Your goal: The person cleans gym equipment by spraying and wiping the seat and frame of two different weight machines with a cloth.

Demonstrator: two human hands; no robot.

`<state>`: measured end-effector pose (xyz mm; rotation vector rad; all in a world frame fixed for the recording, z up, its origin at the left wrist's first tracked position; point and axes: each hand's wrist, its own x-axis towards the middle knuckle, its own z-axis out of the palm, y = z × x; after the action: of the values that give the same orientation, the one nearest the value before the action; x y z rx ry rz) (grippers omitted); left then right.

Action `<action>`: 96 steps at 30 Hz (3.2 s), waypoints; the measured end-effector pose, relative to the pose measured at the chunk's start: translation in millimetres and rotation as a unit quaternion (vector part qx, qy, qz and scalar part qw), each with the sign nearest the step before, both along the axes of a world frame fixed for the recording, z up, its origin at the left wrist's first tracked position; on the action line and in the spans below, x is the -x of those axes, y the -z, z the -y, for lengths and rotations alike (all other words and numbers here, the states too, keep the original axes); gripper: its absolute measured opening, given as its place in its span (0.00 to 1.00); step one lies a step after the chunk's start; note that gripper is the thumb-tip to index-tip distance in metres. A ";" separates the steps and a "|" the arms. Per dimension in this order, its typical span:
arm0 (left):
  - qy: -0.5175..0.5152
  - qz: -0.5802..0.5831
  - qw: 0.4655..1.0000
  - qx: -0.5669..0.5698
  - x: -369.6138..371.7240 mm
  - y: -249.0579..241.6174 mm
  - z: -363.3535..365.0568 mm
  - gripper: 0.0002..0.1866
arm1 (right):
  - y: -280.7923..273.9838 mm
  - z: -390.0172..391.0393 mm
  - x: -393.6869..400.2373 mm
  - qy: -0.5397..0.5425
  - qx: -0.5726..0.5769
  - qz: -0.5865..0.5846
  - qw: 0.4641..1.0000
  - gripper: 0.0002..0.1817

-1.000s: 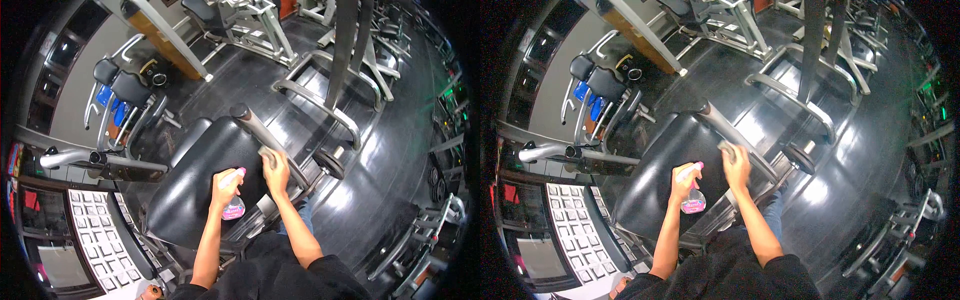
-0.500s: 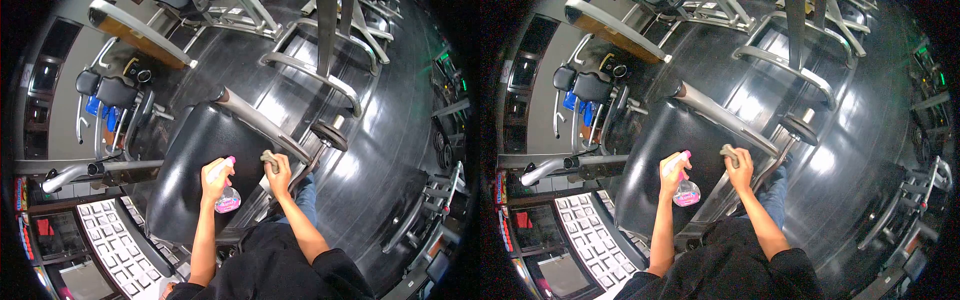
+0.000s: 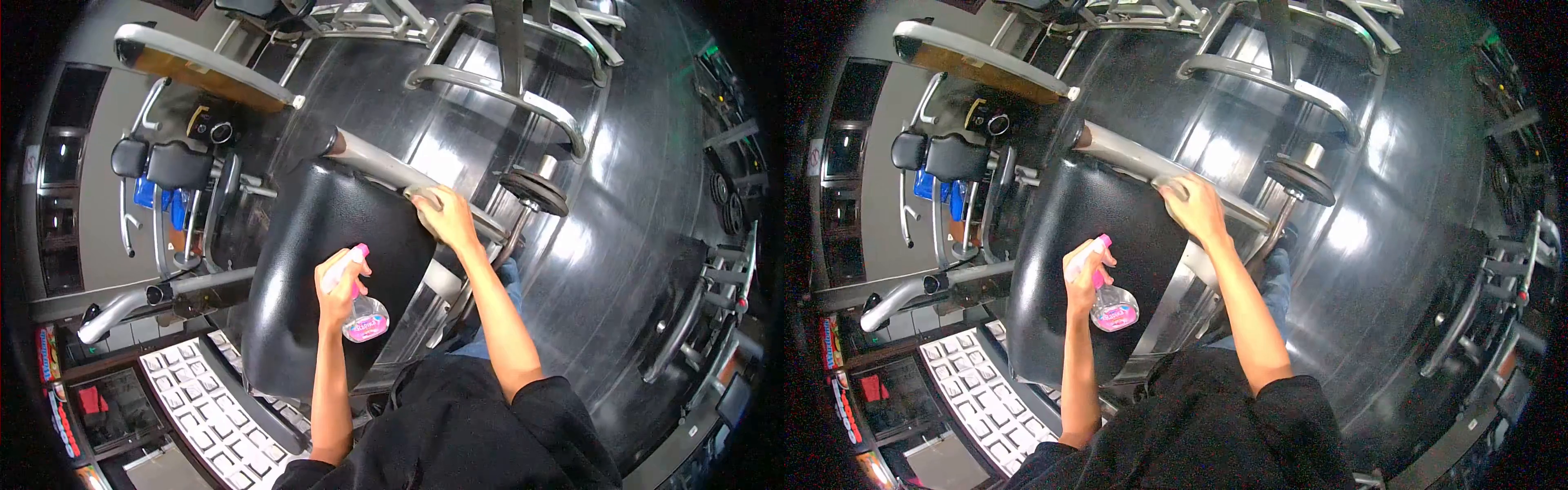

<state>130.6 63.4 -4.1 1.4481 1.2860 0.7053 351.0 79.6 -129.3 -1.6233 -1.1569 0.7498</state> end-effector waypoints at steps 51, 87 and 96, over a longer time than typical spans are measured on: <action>-0.046 0.005 0.999 0.019 -13.0 0.3 0.6 0.17 | -100.3 -54.8 24.4 -0.084 -0.002 0.077 0.994 0.17; -0.386 -0.080 0.917 0.053 -81.7 -66.6 -101.2 0.22 | -67.2 -121.6 -98.2 -0.364 0.175 -0.209 0.891 0.18; -0.377 -0.028 0.924 0.060 -70.3 -45.9 -103.1 0.20 | -141.9 -168.1 -66.9 -0.442 -0.006 -0.048 0.896 0.16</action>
<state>200.9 166.5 41.9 0.8464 1.9189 1.0588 418.0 247.7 12.6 -0.9685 -1.8318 1.3617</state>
